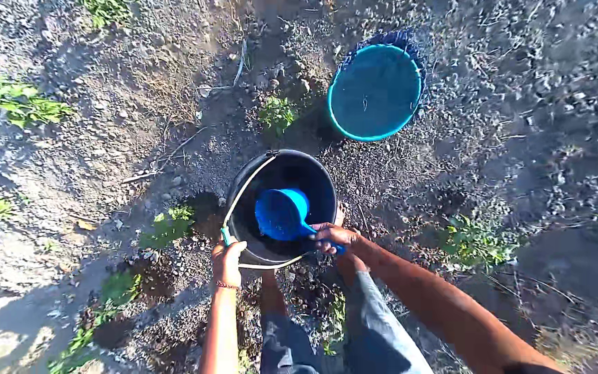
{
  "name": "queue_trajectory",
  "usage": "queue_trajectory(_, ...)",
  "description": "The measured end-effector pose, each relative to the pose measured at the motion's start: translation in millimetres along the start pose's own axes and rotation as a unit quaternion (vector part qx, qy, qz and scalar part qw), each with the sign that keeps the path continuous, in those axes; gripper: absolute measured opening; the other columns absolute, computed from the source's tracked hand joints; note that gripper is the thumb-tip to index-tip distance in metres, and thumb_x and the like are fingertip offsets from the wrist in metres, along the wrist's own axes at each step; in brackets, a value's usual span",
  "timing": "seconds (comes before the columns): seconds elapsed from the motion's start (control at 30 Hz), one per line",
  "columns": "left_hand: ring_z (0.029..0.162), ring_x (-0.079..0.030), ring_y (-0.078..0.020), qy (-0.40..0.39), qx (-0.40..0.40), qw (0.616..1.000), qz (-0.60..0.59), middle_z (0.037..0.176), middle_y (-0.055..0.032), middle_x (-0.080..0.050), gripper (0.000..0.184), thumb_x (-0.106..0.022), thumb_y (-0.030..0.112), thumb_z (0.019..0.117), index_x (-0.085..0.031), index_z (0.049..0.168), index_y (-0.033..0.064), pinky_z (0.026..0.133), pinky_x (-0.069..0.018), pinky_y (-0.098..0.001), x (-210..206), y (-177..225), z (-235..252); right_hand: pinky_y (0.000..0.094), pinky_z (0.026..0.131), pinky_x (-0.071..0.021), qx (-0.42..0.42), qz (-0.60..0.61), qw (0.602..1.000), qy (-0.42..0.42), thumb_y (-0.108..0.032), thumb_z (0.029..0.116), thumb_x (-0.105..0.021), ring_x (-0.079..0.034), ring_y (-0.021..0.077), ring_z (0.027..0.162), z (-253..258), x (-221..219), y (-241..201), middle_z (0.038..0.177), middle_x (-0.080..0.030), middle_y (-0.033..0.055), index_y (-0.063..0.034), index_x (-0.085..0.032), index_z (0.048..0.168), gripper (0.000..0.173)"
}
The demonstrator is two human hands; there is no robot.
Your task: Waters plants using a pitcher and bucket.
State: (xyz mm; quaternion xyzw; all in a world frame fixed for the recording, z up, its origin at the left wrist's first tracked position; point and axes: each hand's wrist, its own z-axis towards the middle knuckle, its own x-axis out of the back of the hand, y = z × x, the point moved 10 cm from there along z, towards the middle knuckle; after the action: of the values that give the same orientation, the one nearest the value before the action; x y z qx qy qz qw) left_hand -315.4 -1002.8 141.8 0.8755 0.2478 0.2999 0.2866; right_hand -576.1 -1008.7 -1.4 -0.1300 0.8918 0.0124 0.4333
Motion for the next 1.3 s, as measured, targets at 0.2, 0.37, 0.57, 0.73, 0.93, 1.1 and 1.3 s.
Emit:
queue_trajectory(0.2, 0.051, -0.044, -0.0027, 0.092, 0.036, 0.995, 0.028, 0.062, 0.0056, -0.048, 0.015, -0.063, -0.002, 0.0887, -0.057, 0.08, 0.0081, 0.048, -0.038, -0.0188, -8, -22, 34, 0.0174, 0.041, -0.0458, 0.093, 0.099, 0.989, -0.059, -0.016, 0.0921, -0.062, -0.053, 0.0023, 0.047, -68, 14, -2, 0.068, -0.059, -0.0055, -0.0185, -0.059, 0.122, 0.031)
queue_trajectory(0.37, 0.067, -0.051, -0.0106, 0.11, 0.064, 0.984, 0.127, 0.08, -0.0049, -0.056, 0.018, -0.067, 0.015, 0.0985, -0.064, 0.102, -0.0022, 0.061, -0.0462, -0.0296, -2, -31, 65, 0.0196, 0.042, -0.0462, 0.178, 0.118, 0.974, 0.069, -0.018, 0.0881, -0.066, -0.052, 0.0038, 0.045, -87, 43, -31, 0.066, -0.059, -0.0046, -0.0161, -0.057, 0.125, 0.038)
queue_trajectory(0.57, 0.065, -0.05, -0.0114, 0.141, 0.082, 0.974, 0.155, 0.08, -0.0065, -0.054, 0.02, -0.068, 0.014, 0.0976, -0.063, 0.103, -0.0045, 0.061, -0.0464, -0.0292, 44, -30, 95, 0.0195, 0.041, -0.0413, 0.24, 0.186, 0.918, 0.254, -0.004, 0.1031, -0.044, -0.045, 0.0045, 0.044, -12, 97, -88, 0.061, -0.047, -0.004, -0.0056, -0.043, 0.134, 0.031)
queue_trajectory(0.73, 0.073, -0.052, -0.0138, 0.197, 0.099, 0.969, 0.114, 0.088, -0.008, -0.055, 0.02, -0.067, 0.014, 0.0973, -0.061, 0.107, -0.0027, 0.064, -0.0472, -0.032, 95, -31, 111, 0.0148, 0.04, -0.0387, 0.238, 0.246, 0.893, 0.294, -0.006, 0.1069, -0.041, -0.043, 0.0015, 0.043, 60, 127, -137, 0.063, -0.048, -0.0033, -0.0078, -0.05, 0.12, 0.016)
queue_trajectory(0.93, 0.06, -0.049, -0.0076, 0.248, 0.067, 0.966, 0.036, 0.074, 0.0009, -0.05, 0.008, -0.064, 0.01, 0.096, -0.058, 0.092, 0.0067, 0.054, -0.0443, -0.0251, 133, -26, 133, 0.0159, 0.04, -0.0382, 0.234, 0.191, 0.891, 0.339, -0.007, 0.1029, -0.048, -0.042, 0.0015, 0.044, 109, 127, -165, 0.063, -0.048, -0.005, -0.0108, -0.053, 0.115, 0.013)
queue_trajectory(1.1, 0.048, -0.044, -0.0034, 0.242, 0.031, 0.97, -0.019, 0.061, 0.0063, -0.047, 0.02, -0.061, 0.002, 0.093, -0.054, 0.079, 0.0136, 0.044, -0.0401, -0.0193, 142, -14, 140, 0.0188, 0.042, -0.0405, 0.218, 0.153, 0.883, 0.386, -0.01, 0.1042, -0.051, -0.044, 0.0041, 0.045, 112, 112, -174, 0.066, -0.049, -0.0029, -0.0093, -0.054, 0.121, 0.017)
queue_trajectory(1.3, 0.058, -0.051, -0.0012, 0.221, -0.039, 0.974, -0.025, 0.071, 0.0052, -0.055, 0.012, -0.062, -0.005, 0.086, -0.059, 0.089, 0.0064, 0.053, -0.0446, -0.0186, 140, 21, 147, 0.024, 0.044, -0.0451, 0.192, 0.052, 0.854, 0.48, -0.004, 0.0997, -0.06, -0.05, 0.0092, 0.048, 95, 96, -167, 0.071, -0.056, 0.0046, -0.0038, -0.053, 0.137, 0.038)
